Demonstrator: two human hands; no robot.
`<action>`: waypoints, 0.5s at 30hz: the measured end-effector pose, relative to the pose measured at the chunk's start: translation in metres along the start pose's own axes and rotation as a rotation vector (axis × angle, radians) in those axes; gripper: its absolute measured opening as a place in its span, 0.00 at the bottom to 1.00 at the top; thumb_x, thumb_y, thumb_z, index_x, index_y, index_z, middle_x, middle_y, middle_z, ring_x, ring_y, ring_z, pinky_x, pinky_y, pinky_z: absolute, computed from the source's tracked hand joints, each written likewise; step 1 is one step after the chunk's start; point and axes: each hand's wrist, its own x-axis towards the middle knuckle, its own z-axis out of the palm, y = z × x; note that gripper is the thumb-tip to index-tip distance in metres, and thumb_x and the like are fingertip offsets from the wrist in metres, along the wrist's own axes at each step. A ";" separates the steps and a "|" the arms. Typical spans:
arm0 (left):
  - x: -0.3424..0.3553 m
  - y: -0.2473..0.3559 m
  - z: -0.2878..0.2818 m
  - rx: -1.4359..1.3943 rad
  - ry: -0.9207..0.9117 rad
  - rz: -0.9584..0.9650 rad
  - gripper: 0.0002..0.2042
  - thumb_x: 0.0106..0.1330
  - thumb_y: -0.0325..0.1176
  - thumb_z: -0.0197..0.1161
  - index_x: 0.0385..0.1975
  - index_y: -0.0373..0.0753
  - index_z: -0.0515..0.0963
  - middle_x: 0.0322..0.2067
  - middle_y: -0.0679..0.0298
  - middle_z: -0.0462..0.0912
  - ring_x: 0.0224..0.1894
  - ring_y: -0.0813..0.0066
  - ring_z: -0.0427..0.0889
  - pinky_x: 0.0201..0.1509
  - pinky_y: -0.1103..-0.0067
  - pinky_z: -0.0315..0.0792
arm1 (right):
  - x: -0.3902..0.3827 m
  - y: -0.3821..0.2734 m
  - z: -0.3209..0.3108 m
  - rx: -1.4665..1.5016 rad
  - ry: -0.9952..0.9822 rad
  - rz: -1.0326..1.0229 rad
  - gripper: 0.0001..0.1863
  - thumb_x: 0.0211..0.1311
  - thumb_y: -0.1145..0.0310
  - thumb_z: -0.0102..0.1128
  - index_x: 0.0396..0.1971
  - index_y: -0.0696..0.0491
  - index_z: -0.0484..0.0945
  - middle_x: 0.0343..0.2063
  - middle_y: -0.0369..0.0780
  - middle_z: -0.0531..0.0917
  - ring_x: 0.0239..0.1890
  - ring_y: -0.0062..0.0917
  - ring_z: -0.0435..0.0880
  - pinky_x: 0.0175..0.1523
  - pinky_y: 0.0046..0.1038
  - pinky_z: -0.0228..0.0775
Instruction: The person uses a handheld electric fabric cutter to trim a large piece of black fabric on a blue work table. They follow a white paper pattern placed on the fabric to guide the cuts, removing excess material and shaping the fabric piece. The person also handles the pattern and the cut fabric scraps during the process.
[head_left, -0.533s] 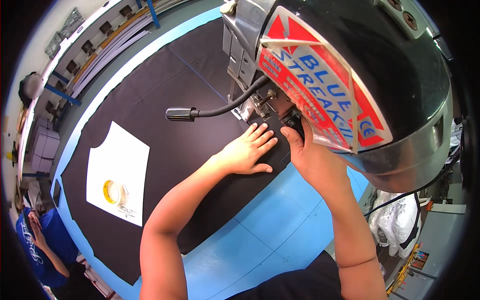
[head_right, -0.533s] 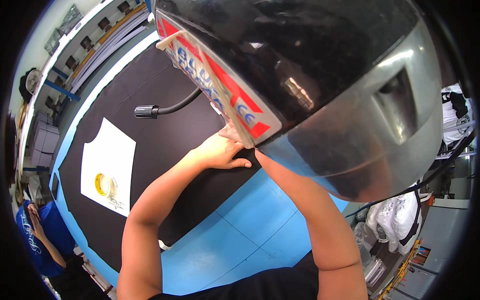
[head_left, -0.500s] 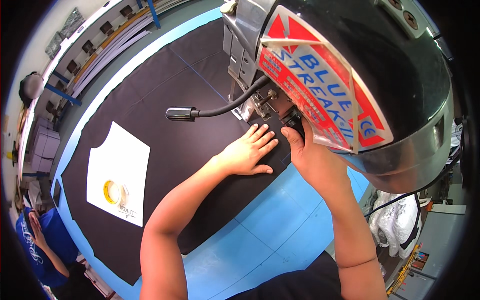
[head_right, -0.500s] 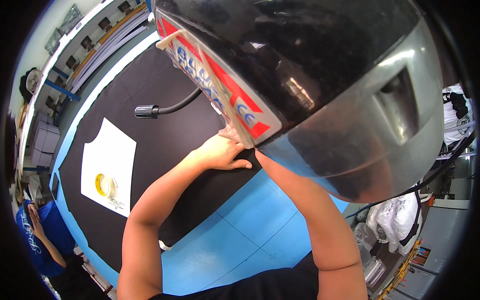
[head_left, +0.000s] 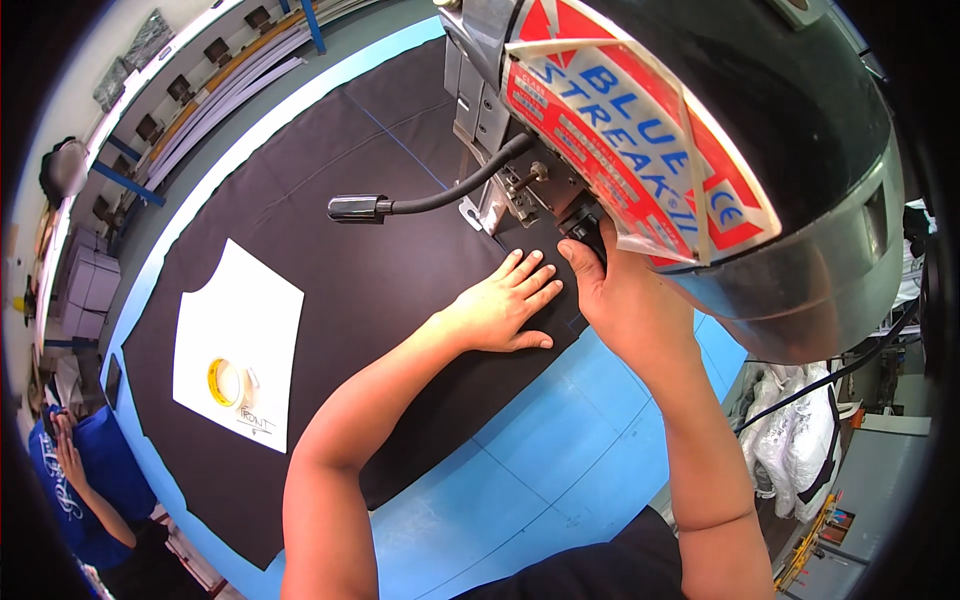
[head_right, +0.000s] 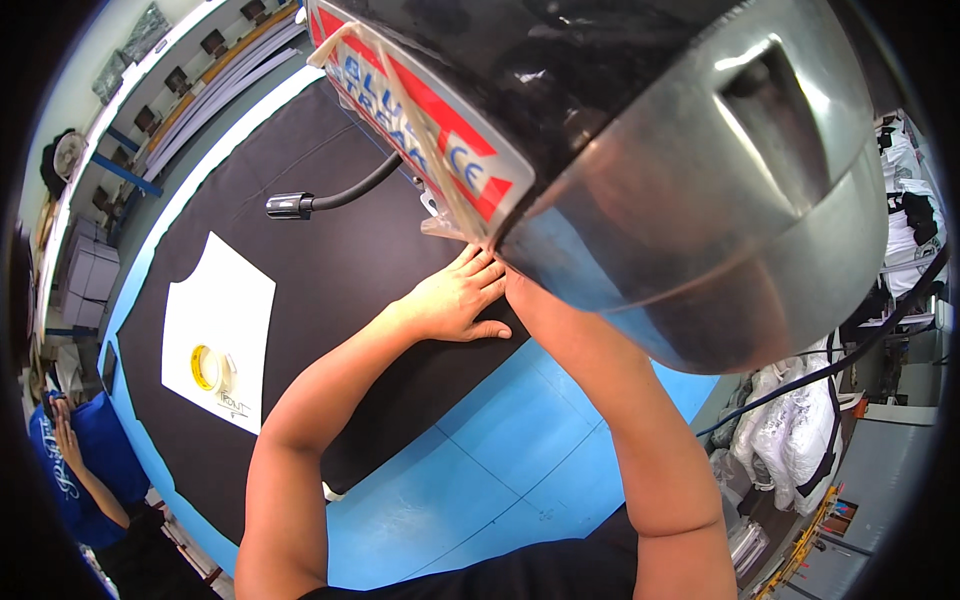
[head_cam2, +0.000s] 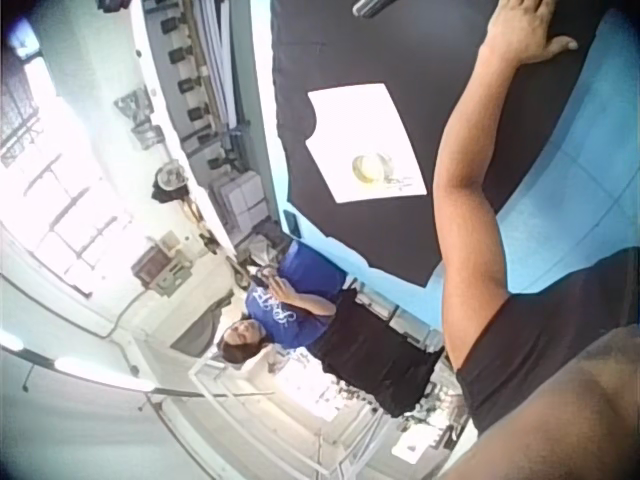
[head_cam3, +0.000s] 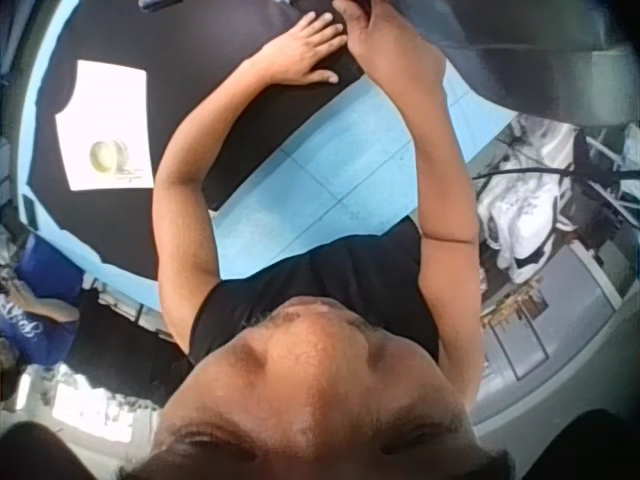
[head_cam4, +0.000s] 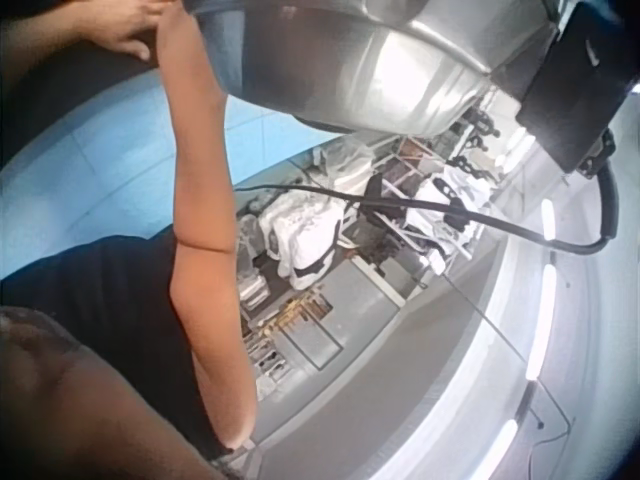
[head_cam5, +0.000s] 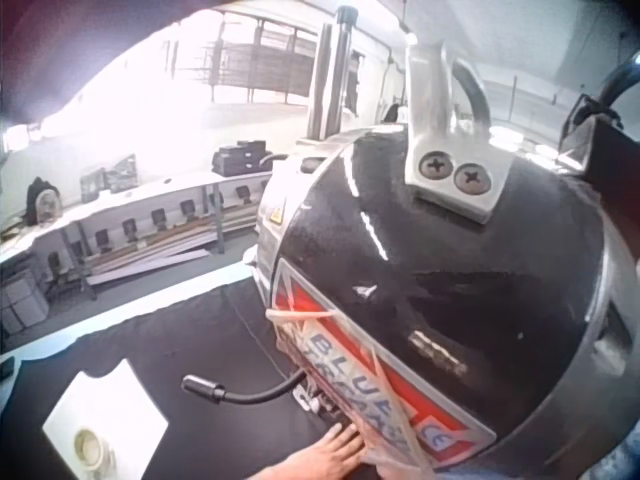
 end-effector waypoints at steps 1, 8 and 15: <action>0.001 -0.001 -0.001 0.002 -0.019 0.001 0.42 0.66 0.65 0.53 0.68 0.32 0.64 0.68 0.46 0.64 0.74 0.44 0.54 0.78 0.53 0.45 | 0.003 0.000 -0.002 0.039 -0.020 0.020 0.25 0.71 0.47 0.55 0.54 0.54 0.73 0.38 0.48 0.85 0.32 0.45 0.87 0.33 0.42 0.79; 0.002 -0.001 0.001 -0.022 0.041 0.022 0.42 0.67 0.64 0.54 0.67 0.31 0.64 0.67 0.46 0.65 0.75 0.44 0.53 0.78 0.53 0.43 | 0.012 0.001 0.001 0.070 -0.017 -0.005 0.23 0.71 0.48 0.55 0.50 0.53 0.76 0.36 0.49 0.85 0.33 0.45 0.87 0.33 0.42 0.78; 0.001 0.000 -0.002 -0.019 0.016 0.008 0.42 0.66 0.65 0.54 0.67 0.32 0.65 0.68 0.46 0.65 0.74 0.45 0.55 0.78 0.53 0.44 | 0.021 -0.003 0.000 0.113 0.024 -0.015 0.21 0.70 0.49 0.55 0.47 0.53 0.77 0.35 0.47 0.86 0.34 0.44 0.87 0.35 0.42 0.78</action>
